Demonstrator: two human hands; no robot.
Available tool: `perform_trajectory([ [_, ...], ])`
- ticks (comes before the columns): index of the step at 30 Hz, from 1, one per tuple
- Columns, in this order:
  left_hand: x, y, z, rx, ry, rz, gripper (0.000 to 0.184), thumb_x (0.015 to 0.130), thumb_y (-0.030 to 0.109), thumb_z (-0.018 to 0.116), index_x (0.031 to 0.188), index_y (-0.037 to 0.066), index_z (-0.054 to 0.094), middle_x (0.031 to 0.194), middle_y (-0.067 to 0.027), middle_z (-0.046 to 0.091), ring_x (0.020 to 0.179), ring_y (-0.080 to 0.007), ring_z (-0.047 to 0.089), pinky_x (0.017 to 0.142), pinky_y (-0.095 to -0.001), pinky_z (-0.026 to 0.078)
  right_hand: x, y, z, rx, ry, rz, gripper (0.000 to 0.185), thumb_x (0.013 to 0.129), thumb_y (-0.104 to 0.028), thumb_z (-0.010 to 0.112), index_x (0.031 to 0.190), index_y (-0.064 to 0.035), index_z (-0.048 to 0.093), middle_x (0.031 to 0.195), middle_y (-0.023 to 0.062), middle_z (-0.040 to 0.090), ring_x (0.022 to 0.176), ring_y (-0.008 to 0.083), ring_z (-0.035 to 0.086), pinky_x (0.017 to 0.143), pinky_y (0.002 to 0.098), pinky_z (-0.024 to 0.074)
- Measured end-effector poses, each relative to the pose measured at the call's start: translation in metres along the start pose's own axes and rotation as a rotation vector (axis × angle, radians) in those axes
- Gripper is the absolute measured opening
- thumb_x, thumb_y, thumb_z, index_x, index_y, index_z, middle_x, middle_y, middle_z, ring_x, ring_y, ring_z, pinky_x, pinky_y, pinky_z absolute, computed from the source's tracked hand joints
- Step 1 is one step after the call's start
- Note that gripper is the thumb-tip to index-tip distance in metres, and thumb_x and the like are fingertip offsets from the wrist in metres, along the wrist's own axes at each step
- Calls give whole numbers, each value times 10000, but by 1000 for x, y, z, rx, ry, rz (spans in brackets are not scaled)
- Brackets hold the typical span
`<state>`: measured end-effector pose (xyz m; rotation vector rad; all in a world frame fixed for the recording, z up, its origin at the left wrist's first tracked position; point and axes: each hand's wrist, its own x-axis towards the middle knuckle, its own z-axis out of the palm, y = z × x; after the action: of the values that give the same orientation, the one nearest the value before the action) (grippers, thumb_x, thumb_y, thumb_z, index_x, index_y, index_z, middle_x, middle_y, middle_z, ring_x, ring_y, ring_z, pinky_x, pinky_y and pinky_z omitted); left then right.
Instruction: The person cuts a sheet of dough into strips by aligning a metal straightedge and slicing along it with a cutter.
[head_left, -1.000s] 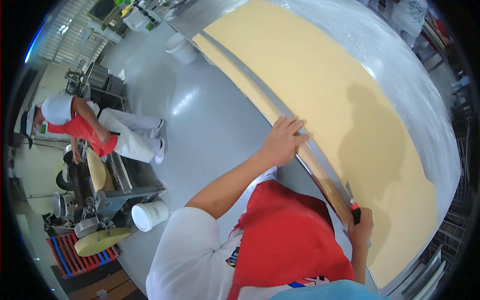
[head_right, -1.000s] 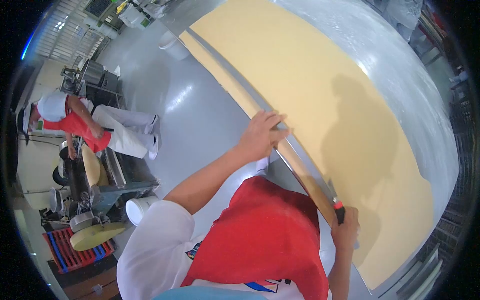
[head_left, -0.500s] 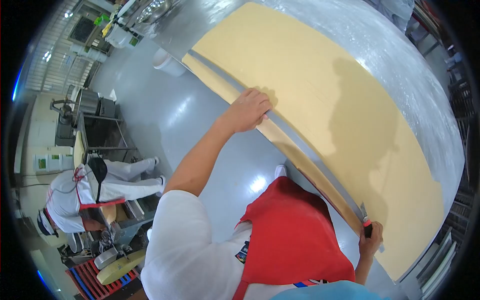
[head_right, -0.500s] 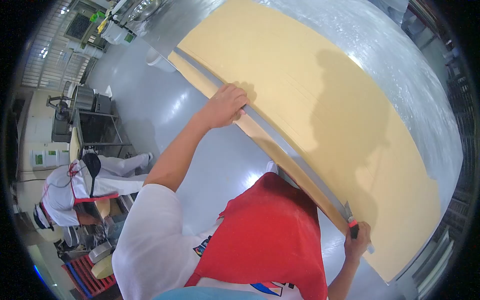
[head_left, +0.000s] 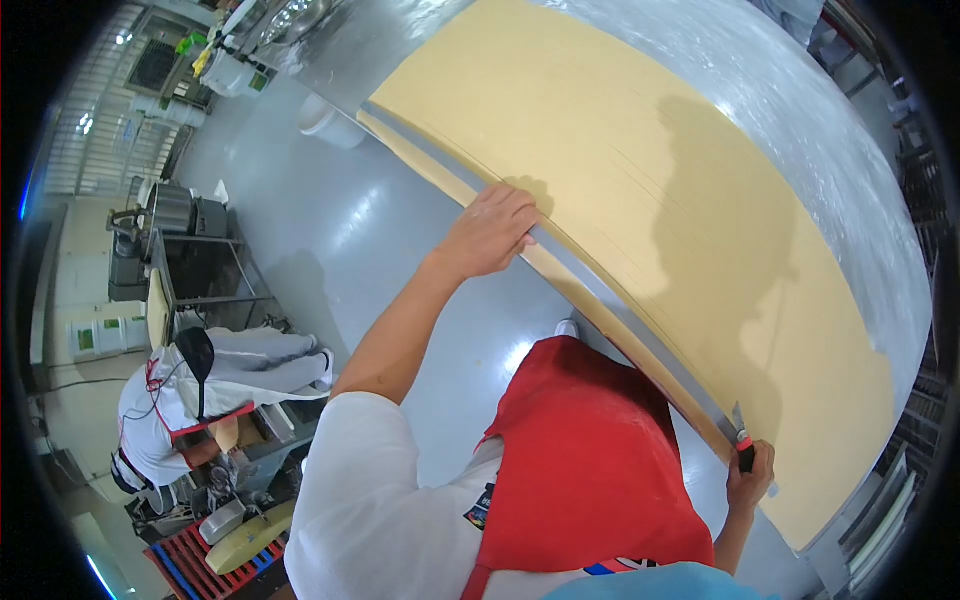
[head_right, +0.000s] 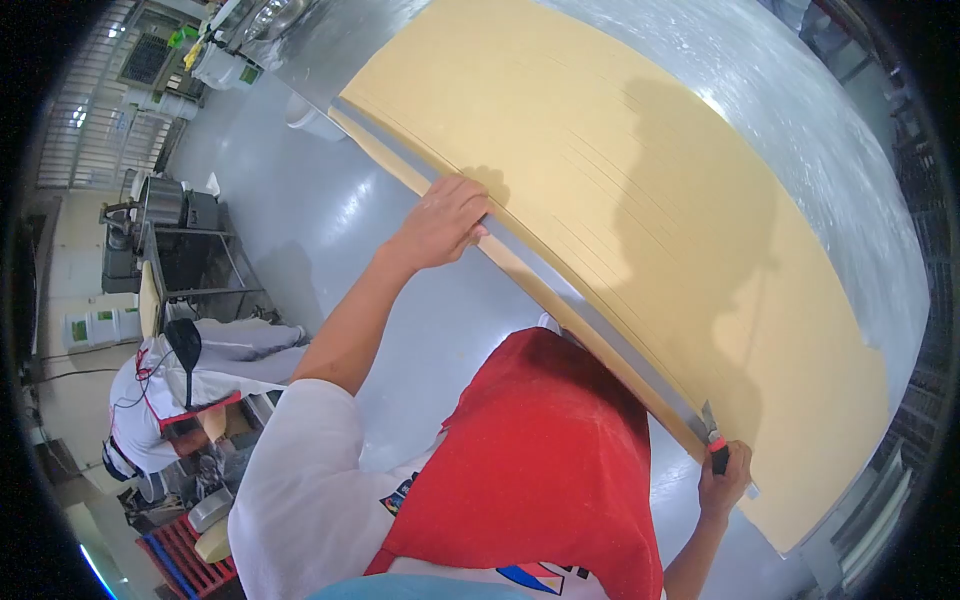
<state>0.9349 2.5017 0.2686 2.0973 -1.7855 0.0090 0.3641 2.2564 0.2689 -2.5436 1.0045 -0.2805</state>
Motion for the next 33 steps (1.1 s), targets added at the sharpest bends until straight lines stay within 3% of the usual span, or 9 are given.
perform_trajectory([
  [21,1,0,5,23,22,7,297,812,155,769,1057,74,621,1079,-87,590,1095,-337,559,1001,-465,454,-2,0,-3,-20,-50,5,252,851,-48,737,1032,-25,563,987,197,598,908,439,606,780,498,497],
  [30,-4,0,10,-44,-27,-43,294,837,151,761,1090,86,626,1140,-97,599,1147,-347,562,1032,-484,439,-5,7,-3,-10,-82,-2,246,862,-60,739,1030,-12,567,978,198,600,920,435,600,788,507,491],
  [33,-8,0,9,-101,-8,-106,392,820,191,805,1155,78,634,1247,-120,588,1233,-357,528,1076,-475,429,-6,8,-2,-15,-77,-3,247,854,-51,744,1026,-10,572,990,197,610,938,433,607,798,508,495],
])
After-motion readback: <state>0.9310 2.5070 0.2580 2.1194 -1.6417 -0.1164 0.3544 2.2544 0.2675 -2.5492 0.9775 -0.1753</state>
